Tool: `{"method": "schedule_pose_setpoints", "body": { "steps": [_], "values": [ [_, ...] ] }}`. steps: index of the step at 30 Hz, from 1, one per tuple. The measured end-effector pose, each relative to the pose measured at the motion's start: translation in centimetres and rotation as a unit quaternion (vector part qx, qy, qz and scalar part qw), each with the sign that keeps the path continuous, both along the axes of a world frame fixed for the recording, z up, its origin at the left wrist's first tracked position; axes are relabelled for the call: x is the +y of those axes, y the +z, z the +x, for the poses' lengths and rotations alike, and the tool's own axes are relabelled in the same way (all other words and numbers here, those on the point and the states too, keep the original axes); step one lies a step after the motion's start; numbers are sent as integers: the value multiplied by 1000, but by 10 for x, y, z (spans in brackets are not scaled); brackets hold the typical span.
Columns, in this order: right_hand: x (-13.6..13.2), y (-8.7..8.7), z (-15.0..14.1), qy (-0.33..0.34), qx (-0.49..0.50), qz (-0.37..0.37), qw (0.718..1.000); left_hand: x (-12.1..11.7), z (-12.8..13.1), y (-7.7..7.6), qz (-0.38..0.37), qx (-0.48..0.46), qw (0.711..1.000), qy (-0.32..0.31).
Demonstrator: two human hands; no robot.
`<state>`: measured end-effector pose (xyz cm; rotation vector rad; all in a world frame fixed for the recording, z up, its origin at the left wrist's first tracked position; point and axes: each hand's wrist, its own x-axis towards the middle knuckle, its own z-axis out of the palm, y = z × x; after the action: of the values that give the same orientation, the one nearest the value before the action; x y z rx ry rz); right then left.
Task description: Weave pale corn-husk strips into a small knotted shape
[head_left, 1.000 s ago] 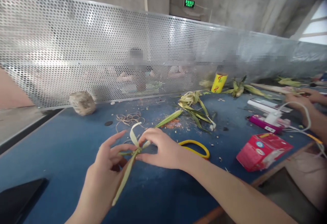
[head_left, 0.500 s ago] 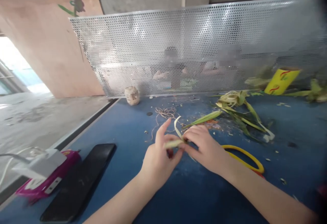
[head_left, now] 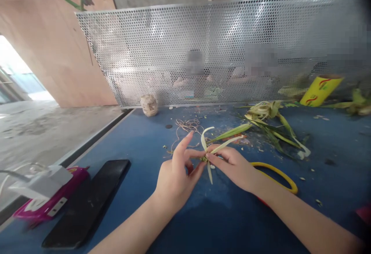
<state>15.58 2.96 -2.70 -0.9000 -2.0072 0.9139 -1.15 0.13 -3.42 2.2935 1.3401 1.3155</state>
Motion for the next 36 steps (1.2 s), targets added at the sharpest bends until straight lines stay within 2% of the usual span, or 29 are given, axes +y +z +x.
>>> {"method": "schedule_pose_setpoints", "body": {
  "steps": [6, 10, 15, 19, 27, 32, 36],
  "values": [
    [1, -5, -1, 27, 71, -76, 994, 0, -1, -1, -11, -94, 995, -40],
    [0, -5, -1, 34, 82, -94, 992, 1, -1, 1, -13, -89, 995, -40],
    [-4, -1, -1, -4, 42, -43, 998, -1, -1, 2, 0, -67, 997, -30],
    [-7, 3, -1, -8, 19, -27, 999, -4, 1, 4, -1, -93, 995, -39],
    [-9, 2, -2, 21, 94, -50, 994, -4, 4, 3, -11, -204, 975, -86],
    [-10, 2, -3, 7, 81, -37, 996, -7, 4, 2, 2, -173, 982, -74],
    [-9, 2, 0, -9, 4, 37, 999, -6, 1, -1, 40, -117, 990, -70]
  ]
}}
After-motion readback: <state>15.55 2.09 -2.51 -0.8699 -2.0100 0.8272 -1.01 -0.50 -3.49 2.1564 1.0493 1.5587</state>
